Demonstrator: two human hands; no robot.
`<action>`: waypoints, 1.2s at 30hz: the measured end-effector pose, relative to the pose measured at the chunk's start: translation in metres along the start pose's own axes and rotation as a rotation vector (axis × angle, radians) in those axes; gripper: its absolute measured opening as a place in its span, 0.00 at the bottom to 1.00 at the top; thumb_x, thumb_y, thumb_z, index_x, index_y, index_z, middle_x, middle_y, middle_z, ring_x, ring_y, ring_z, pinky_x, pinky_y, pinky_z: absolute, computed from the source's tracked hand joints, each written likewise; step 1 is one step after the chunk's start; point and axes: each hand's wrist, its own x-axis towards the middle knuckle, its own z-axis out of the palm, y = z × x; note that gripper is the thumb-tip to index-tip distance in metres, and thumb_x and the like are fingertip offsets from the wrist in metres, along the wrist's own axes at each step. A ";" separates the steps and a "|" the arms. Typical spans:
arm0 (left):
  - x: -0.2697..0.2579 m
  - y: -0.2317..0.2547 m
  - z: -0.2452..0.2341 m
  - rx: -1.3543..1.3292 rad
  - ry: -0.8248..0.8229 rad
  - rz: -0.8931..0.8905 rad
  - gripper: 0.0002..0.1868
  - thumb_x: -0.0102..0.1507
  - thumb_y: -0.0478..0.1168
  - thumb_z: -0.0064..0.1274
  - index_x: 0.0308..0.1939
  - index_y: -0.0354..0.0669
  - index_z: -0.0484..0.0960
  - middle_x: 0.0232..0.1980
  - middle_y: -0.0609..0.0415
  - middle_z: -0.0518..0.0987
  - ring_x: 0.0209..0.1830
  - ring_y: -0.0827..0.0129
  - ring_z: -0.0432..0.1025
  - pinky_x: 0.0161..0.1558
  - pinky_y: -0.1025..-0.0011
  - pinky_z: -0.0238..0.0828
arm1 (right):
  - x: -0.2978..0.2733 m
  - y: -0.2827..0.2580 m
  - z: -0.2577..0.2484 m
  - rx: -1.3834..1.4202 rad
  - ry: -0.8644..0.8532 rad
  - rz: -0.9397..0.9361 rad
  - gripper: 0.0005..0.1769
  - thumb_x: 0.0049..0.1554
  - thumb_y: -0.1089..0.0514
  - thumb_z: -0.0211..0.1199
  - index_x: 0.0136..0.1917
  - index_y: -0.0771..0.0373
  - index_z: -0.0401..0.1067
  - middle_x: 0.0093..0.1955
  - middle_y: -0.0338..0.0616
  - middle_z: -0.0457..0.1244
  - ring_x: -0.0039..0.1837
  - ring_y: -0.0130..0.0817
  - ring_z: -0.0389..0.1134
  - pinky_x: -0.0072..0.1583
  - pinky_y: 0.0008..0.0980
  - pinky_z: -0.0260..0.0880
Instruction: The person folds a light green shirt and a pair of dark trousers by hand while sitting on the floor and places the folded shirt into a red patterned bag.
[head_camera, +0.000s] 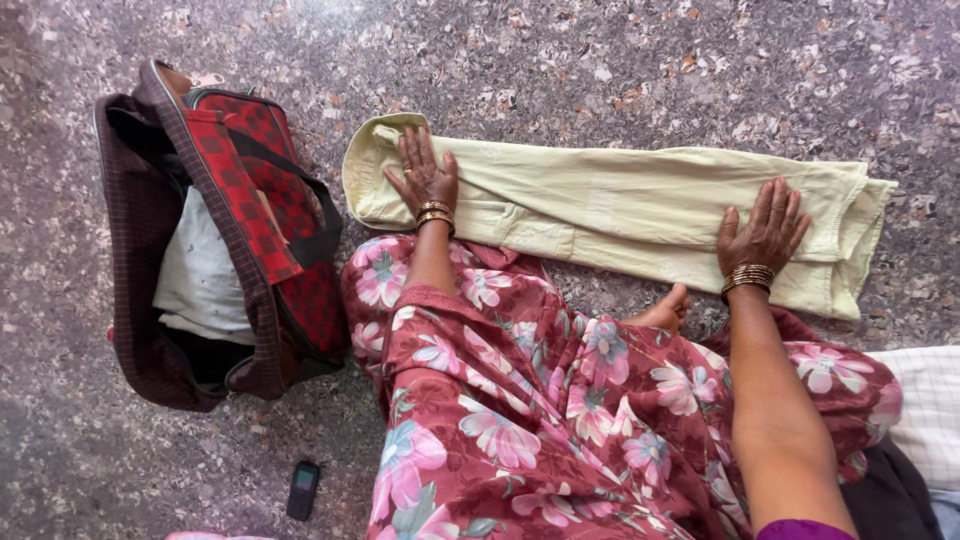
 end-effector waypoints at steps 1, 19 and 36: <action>0.001 -0.007 0.005 -0.003 -0.002 -0.002 0.37 0.69 0.61 0.34 0.81 0.60 0.52 0.85 0.65 0.44 0.84 0.73 0.40 0.76 0.35 0.31 | 0.000 0.001 0.000 -0.007 0.005 -0.005 0.38 0.72 0.43 0.52 0.86 0.66 0.55 0.89 0.50 0.47 0.88 0.52 0.42 0.82 0.62 0.34; -0.043 -0.014 -0.007 -0.089 -0.010 -0.431 0.40 0.68 0.69 0.32 0.82 0.65 0.49 0.85 0.56 0.34 0.84 0.46 0.29 0.69 0.21 0.31 | -0.001 0.000 -0.001 0.002 0.068 -0.005 0.36 0.71 0.42 0.50 0.84 0.65 0.57 0.88 0.51 0.47 0.86 0.54 0.43 0.80 0.64 0.35; -0.121 0.162 -0.022 -0.067 -0.143 0.501 0.39 0.69 0.66 0.30 0.82 0.65 0.45 0.86 0.62 0.36 0.86 0.60 0.32 0.72 0.24 0.22 | 0.001 0.020 0.018 -0.055 0.076 0.050 0.38 0.67 0.40 0.51 0.83 0.60 0.54 0.85 0.48 0.48 0.85 0.48 0.44 0.81 0.61 0.38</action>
